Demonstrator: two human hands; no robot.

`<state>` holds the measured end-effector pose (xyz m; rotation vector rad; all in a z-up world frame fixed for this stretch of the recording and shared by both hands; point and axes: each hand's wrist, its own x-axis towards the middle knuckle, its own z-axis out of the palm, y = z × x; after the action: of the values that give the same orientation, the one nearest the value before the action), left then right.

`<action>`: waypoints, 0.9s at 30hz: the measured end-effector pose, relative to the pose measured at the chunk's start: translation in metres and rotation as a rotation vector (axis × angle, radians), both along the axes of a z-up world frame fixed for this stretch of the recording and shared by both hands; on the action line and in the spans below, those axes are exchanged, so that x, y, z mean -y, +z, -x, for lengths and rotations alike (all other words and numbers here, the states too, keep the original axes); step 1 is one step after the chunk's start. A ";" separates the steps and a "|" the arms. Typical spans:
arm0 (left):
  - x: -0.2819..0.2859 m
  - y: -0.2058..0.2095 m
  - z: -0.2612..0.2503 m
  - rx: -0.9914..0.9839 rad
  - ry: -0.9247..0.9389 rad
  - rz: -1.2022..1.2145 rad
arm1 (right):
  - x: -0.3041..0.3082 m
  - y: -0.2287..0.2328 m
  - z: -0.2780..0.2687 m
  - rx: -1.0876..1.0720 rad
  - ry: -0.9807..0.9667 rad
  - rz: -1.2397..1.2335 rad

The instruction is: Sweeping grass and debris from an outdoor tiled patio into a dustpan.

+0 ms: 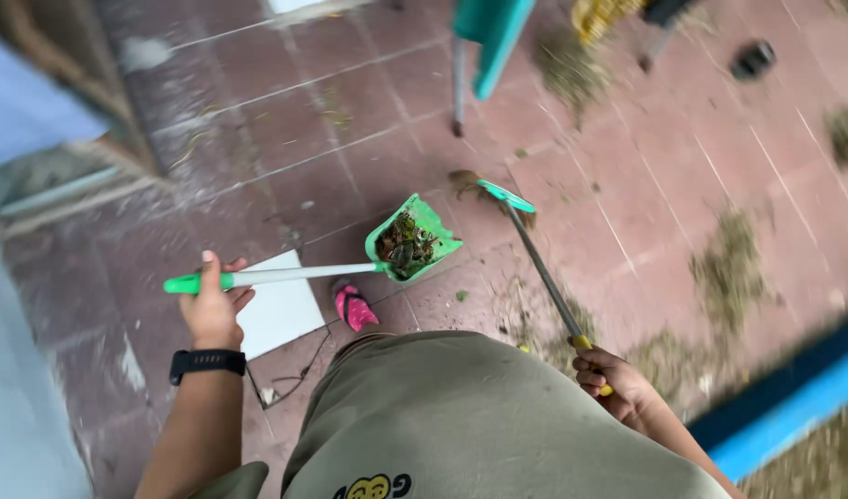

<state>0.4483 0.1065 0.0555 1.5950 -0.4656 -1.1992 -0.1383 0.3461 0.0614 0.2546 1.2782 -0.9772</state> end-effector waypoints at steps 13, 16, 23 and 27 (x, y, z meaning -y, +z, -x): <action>-0.023 0.029 -0.128 0.206 0.357 -0.044 | 0.292 0.032 -0.148 -0.841 1.151 -0.026; -0.020 0.036 -0.159 0.249 0.382 -0.034 | 0.345 0.050 -0.207 -0.860 1.256 0.030; -0.084 0.031 -0.190 0.269 0.603 0.043 | 0.428 0.057 -0.311 -0.965 1.702 0.184; -0.130 0.035 -0.178 0.310 0.748 -0.076 | 0.486 0.029 -0.351 -0.896 1.783 0.376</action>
<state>0.6258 0.2362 0.0905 1.7956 0.0082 -0.4098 0.2130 -0.1399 0.0901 -1.5470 1.3942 0.3631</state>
